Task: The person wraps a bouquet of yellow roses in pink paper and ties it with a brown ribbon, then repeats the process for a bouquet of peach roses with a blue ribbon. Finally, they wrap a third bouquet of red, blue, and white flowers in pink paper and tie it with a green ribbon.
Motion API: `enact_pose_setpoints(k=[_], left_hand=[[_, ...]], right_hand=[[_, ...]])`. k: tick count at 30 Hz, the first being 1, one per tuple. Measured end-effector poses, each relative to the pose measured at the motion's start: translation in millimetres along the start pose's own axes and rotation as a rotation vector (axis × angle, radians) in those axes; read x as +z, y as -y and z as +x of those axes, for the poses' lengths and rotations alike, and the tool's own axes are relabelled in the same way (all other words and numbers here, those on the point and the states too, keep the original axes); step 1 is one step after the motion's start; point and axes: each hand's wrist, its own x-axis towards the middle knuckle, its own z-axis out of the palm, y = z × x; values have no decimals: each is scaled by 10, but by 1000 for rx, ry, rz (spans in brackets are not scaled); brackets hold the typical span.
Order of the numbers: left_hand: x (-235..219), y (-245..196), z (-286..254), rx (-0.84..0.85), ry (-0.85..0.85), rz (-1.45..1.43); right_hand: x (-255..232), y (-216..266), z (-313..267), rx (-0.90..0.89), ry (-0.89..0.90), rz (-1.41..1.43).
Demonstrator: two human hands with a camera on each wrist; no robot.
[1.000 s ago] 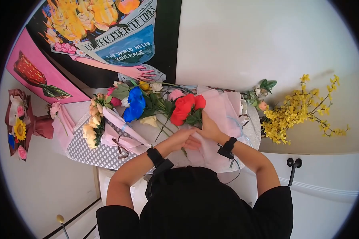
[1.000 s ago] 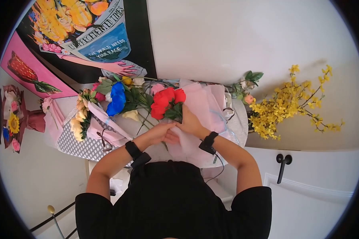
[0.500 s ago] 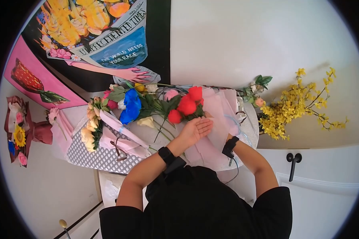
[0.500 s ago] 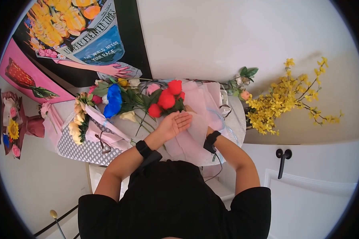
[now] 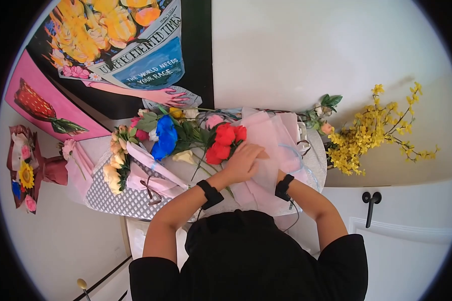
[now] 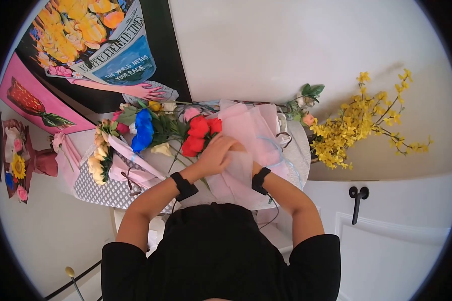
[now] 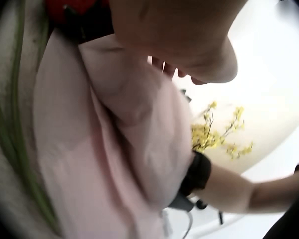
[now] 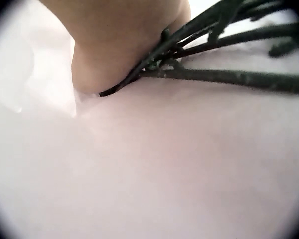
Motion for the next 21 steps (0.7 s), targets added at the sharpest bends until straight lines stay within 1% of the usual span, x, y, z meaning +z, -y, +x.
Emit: enact_pose_setpoints(k=[1,2,4,5,7,8,10,11,13,14,16,17,19,20,21], left_hand=[[-31,-52,11,188,-69,501],[-24,-26,6,192,-67,504],[3,68,14,218,53,586],[31,102,39,223,54,586],[99,157,97,417,62,457],[101,192,116,420,67,454],[102,257,162,315,210,525],[99,282,183,318,210,526],[93,324,220,309,111,633],[90,337,240,313,112,631],[101,353,247,212,62,639],[104,358,241,212,64,635],[93,370,235,108,-72,613],[87,371,237,109,-74,609],[89,369,238,65,-65,614]], right_hand=[[10,59,25,-12,6,-38],[43,108,6,-23,12,-78],[114,192,-58,-47,23,-159],[146,220,-31,-57,27,-200],[179,323,-210,-73,32,-279],[219,364,-226,-80,33,-318],[251,466,-165,-93,41,-398],[252,535,-174,-102,46,-439],[269,658,-100,-119,54,-522],[55,797,-320,-125,57,-564],[-26,893,-314,-131,67,-645],[-112,987,-336,-133,72,-685],[-122,1135,-328,-140,84,-766],[-131,1214,-268,-142,92,-809],[-105,1280,-275,-143,102,-854]])
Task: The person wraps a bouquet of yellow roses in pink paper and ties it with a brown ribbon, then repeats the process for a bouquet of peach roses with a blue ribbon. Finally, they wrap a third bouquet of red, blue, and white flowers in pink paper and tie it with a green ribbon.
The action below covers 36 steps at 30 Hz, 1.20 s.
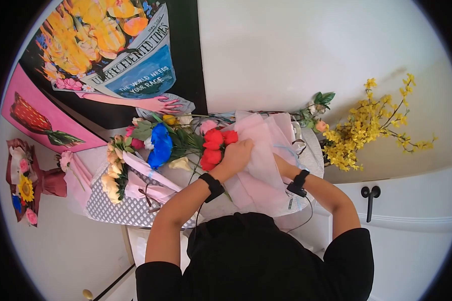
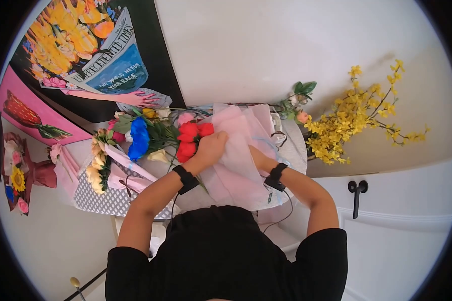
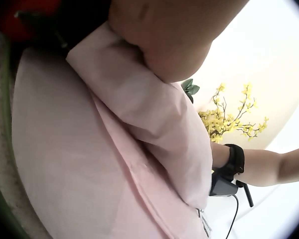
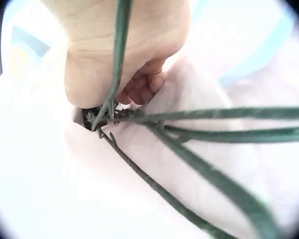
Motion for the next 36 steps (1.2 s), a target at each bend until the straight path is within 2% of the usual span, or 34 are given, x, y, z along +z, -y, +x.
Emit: enact_pose_setpoints(k=[1,3,4,6,7,9,10,12,13,15,16,18,23,26,29,31,32,34,35,36], left_hand=[[3,-13,2,-39,22,4],[6,-40,10,-68,45,28],[13,-42,16,-87,68,63],[60,-43,34,-110,71,81],[89,-44,36,-130,74,103],[164,-37,24,-128,79,151],[191,-42,17,-124,84,202],[237,-46,13,-120,93,247],[267,-39,11,-120,99,295],[337,-52,12,-126,103,355],[380,-51,7,-136,106,414],[440,-34,13,-154,123,433],[357,8,130,-214,208,462],[276,86,159,-155,211,343],[200,77,160,-146,116,239],[137,40,203,-200,234,228],[88,13,214,-200,233,228],[-37,-52,236,-46,170,144],[-132,-86,259,-43,168,145],[-236,-109,272,169,327,121]], right_hand=[[-94,-32,-10,5,6,-4],[-319,-136,-84,-257,93,-309],[-360,-83,-161,-252,97,-308],[-428,136,-313,650,-8,1155],[-376,142,-389,653,-9,1155],[-265,134,-541,656,-65,716],[-228,155,-558,658,-68,718],[-118,184,-543,568,13,104],[-64,163,-543,568,8,105],[44,128,-529,432,-35,-239],[113,190,-523,430,-38,-241],[259,353,-512,398,-190,-624],[298,446,-541,368,-229,-731],[302,447,-565,348,-265,-725],[332,430,-625,323,-278,-737],[348,420,-637,301,-279,-751],[346,417,-639,296,-282,-745],[338,418,-646,292,-287,-741],[336,418,-635,299,-283,-758],[334,418,-623,304,-278,-774]])
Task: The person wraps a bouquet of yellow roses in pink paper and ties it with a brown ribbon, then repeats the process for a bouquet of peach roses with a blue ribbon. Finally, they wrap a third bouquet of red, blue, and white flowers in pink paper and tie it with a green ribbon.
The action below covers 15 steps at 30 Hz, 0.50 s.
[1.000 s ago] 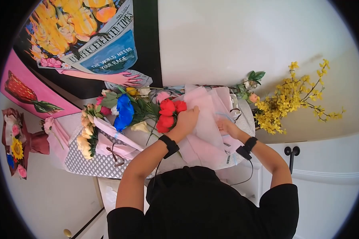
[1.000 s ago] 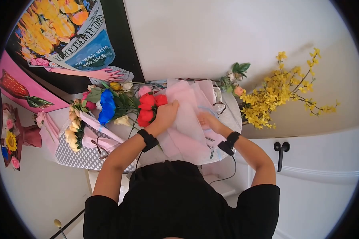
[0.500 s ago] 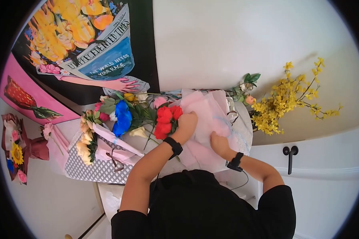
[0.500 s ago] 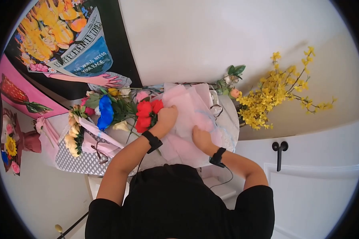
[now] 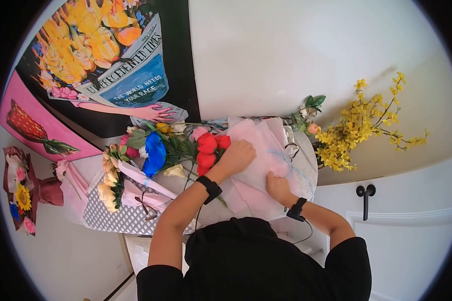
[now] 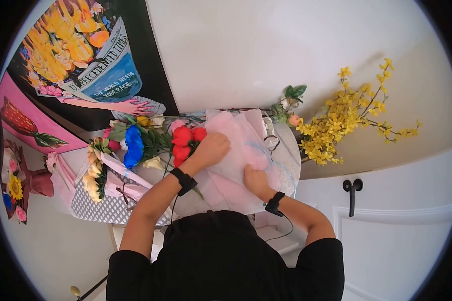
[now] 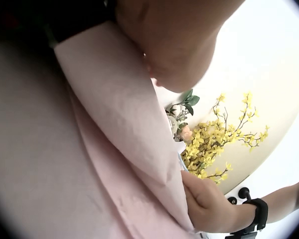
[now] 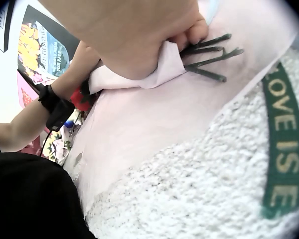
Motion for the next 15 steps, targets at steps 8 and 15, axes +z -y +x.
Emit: enact_pose_setpoints(k=[8,15], left_hand=[[456,229,-349,425,120,100],[525,249,-373,371,31,151]], right_hand=[[-306,45,443,48,63,56],[65,-350,1061,525,-12,690]])
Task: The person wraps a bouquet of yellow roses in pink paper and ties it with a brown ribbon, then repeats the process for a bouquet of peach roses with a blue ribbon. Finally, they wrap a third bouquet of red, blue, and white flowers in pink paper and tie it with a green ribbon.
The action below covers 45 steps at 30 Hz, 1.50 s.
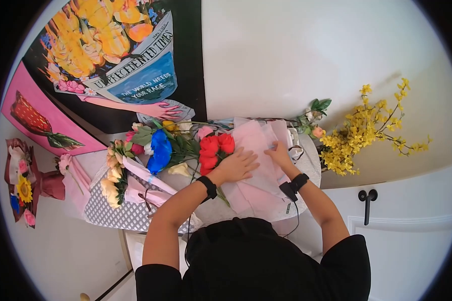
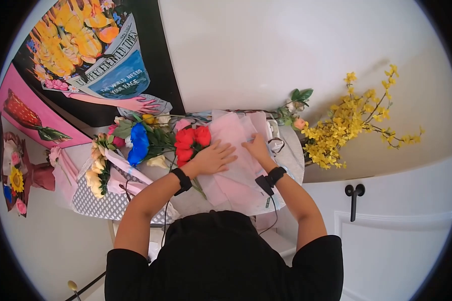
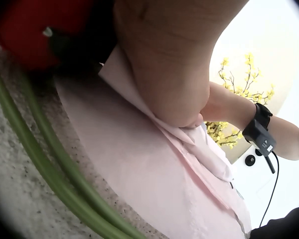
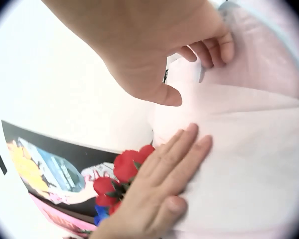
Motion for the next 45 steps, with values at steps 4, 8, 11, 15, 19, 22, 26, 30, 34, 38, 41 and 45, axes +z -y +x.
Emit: enact_pose_setpoints(k=[4,8,11,15,19,22,26,30,34,38,41,45], left_hand=[[-75,-12,31,-32,-45,41],[-149,-33,-12,-113,120,81],[-116,-60,-42,-279,-57,107],[-323,-82,63,-598,-261,141],[-378,-54,36,-664,-375,32],[-474,41,-50,-411,-361,119],[-621,280,-202,55,-135,13],[-779,374,-358,211,100,165],[-749,389,-452,241,-35,269],[-749,361,-524,289,-36,196],[-837,359,-509,287,-36,213],[-793,441,-591,441,80,356]], right_hand=[[15,62,15,45,91,-36],[0,331,-135,-148,219,-315],[53,421,-338,-592,101,-395],[251,462,-566,-878,-68,-359],[429,455,-687,-852,-85,-339],[527,382,-710,-897,-72,-371],[484,358,-708,-938,-56,-387],[204,304,-757,-973,39,-500],[-91,70,-722,-996,86,-589],[-252,-154,-608,-1090,168,-747],[-277,-261,-546,-1077,211,-745],[-276,-306,-588,-906,79,-532]])
